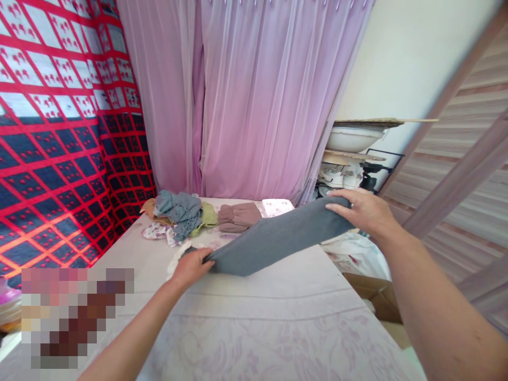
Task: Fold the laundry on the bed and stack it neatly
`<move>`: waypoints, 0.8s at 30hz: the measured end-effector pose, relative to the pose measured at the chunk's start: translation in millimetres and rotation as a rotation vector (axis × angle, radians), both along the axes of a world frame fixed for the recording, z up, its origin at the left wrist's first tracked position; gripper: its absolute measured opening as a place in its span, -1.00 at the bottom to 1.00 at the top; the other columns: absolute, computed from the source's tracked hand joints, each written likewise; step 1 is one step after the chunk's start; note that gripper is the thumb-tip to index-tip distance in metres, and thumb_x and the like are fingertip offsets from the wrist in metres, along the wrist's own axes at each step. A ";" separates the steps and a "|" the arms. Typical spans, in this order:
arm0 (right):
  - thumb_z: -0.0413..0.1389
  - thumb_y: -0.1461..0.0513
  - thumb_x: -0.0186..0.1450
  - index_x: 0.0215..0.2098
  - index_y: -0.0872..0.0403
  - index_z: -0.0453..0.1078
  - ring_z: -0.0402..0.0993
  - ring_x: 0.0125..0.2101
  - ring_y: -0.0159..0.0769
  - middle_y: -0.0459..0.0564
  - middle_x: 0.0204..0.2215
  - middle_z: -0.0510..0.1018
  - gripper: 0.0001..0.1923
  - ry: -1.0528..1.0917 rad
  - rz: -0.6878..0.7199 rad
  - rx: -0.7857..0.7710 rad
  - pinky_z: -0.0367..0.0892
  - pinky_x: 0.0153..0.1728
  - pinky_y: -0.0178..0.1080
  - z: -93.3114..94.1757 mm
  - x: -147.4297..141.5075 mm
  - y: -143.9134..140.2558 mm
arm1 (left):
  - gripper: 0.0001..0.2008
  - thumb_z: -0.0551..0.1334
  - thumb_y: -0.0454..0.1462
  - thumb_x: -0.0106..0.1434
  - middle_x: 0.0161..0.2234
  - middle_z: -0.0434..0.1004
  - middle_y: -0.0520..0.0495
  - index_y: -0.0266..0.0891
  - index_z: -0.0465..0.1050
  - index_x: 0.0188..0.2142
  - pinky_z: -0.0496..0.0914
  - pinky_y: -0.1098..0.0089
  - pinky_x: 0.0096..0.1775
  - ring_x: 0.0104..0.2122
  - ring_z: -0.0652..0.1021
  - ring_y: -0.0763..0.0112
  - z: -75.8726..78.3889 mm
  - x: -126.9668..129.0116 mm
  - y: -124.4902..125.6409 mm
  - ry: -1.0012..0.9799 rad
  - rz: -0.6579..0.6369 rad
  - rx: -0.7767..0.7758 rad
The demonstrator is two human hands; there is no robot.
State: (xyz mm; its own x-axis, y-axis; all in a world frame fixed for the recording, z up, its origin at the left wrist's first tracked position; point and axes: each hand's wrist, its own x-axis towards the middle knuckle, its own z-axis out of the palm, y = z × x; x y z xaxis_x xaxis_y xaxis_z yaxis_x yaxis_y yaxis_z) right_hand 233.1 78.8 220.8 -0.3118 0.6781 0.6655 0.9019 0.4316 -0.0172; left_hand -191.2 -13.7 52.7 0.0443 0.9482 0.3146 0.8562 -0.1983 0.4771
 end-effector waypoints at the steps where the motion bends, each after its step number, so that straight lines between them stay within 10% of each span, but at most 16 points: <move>1: 0.14 -0.03 0.16 -0.20 -0.09 0.52 0.43 -0.31 -0.16 -0.04 -0.35 0.57 -0.68 -0.038 -0.030 -0.014 0.26 -0.37 -0.23 -6.6 1.5 5.5 | -0.87 0.19 -0.29 0.09 -0.44 0.57 0.02 -0.11 0.53 -0.40 0.30 0.41 -0.36 -0.39 0.54 0.29 13.6 -11.7 3.5 0.048 0.038 -0.002; 5: 0.11 0.03 0.19 -0.22 -0.07 0.49 0.42 -0.32 -0.17 -0.05 -0.38 0.55 -0.73 -0.069 -0.064 -0.032 0.26 -0.36 -0.22 -29.1 -5.5 19.5 | -0.75 0.09 -0.24 0.24 -0.24 0.59 -0.15 -0.12 0.54 -0.22 0.25 0.11 -0.09 -0.17 0.51 0.07 77.0 -42.2 12.5 0.446 0.284 0.167; 8: 0.06 0.21 0.18 -0.22 -0.01 0.44 0.40 -0.18 -0.10 0.01 -0.26 0.54 -0.80 -0.039 -0.022 0.019 0.30 -0.22 -0.15 -50.3 -13.7 19.1 | -0.69 0.04 -0.25 0.29 -0.07 0.54 -0.17 -0.11 0.50 -0.09 0.11 -0.01 0.05 -0.03 0.44 0.01 92.5 -44.0 9.0 0.489 0.327 0.342; 17: -0.04 0.43 -0.02 -0.33 -0.07 0.36 0.38 -0.16 -0.07 0.01 -0.26 0.48 -0.63 -0.001 -0.080 -0.264 0.35 -0.15 -0.10 -229.3 -0.3 -28.4 | -0.64 0.11 -0.34 0.22 0.07 0.47 -0.14 -0.02 0.50 -0.04 0.03 -0.13 0.15 0.08 0.41 0.05 -47.0 -19.2 -21.3 0.417 0.080 -0.025; 24: -0.02 0.45 -0.02 -0.32 -0.05 0.35 0.36 -0.09 -0.05 0.04 -0.14 0.46 -0.63 0.034 -0.143 -0.236 0.30 -0.03 -0.04 -250.9 0.7 -53.1 | -0.53 0.01 -0.43 0.19 0.08 0.47 -0.14 -0.09 0.48 0.02 0.18 0.00 0.15 0.08 0.44 0.14 -44.4 -31.4 -20.4 0.402 0.033 -0.051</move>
